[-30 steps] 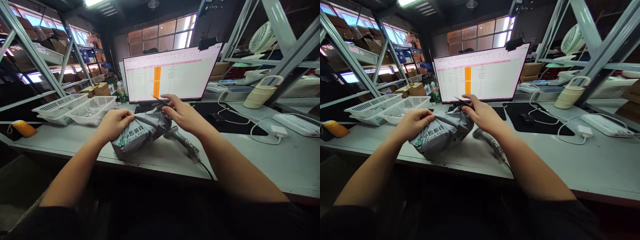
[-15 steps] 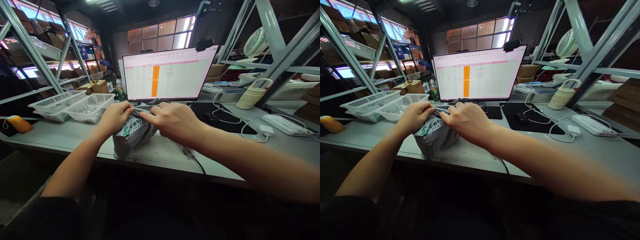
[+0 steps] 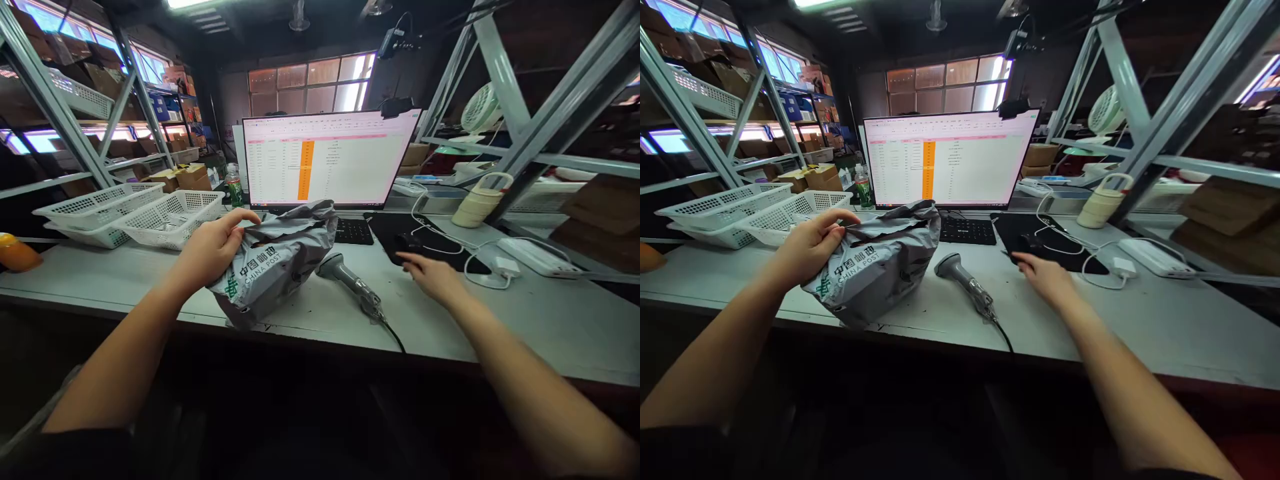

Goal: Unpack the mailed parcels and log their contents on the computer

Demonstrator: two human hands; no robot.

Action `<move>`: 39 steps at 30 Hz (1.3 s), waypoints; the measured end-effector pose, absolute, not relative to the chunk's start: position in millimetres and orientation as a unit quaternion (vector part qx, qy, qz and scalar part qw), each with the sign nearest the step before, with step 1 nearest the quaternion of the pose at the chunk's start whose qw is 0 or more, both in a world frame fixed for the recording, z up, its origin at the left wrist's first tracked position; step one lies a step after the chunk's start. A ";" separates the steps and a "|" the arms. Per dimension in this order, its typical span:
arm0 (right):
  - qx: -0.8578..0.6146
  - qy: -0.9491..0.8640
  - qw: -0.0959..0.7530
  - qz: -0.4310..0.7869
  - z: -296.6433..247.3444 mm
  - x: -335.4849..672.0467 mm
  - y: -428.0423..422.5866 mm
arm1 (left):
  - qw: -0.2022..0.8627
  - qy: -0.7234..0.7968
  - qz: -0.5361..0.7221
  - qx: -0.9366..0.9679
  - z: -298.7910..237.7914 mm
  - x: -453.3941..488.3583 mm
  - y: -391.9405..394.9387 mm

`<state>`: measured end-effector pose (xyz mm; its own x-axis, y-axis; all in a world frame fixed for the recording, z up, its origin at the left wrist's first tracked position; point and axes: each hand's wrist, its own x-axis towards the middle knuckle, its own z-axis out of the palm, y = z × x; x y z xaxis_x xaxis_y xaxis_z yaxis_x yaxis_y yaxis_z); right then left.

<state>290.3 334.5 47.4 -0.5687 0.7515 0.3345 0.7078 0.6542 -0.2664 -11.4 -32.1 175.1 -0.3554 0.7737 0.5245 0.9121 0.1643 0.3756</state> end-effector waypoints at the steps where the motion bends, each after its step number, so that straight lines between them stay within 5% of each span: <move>1: -0.433 -0.882 0.177 0.050 33.0 294.3 344.3 | 0.116 -0.755 -0.321 -0.560 176.0 -10.4 -29.8; 3: -0.427 -0.892 0.140 0.044 23.4 292.3 349.6 | 0.136 -0.754 -0.308 -0.565 178.2 -8.9 -23.3; 6: -0.327 -0.922 0.205 0.042 54.7 268.5 314.2 | 0.132 -0.756 -0.260 -0.586 182.5 -5.8 -11.0; 9: -0.086 -0.929 0.346 0.097 108.4 232.8 244.1 | 0.094 -0.751 -0.228 -0.612 187.0 1.1 -0.2; 13: 0.133 -0.927 0.331 0.117 147.7 184.0 171.4 | 0.095 -0.758 -0.183 -0.619 192.3 8.0 4.2; 20: 0.128 -0.902 0.406 0.066 128.1 153.1 152.1 | 0.070 -0.726 -0.104 -0.676 203.0 -4.9 -12.3; 29: 0.078 -0.916 0.286 0.269 133.6 166.1 134.5 | 0.095 -0.663 -0.219 -0.709 184.6 -39.1 -9.2; 39: 0.124 -0.956 0.264 0.038 77.7 184.3 158.5 | 0.034 -0.694 -0.409 -0.592 133.8 -109.0 5.7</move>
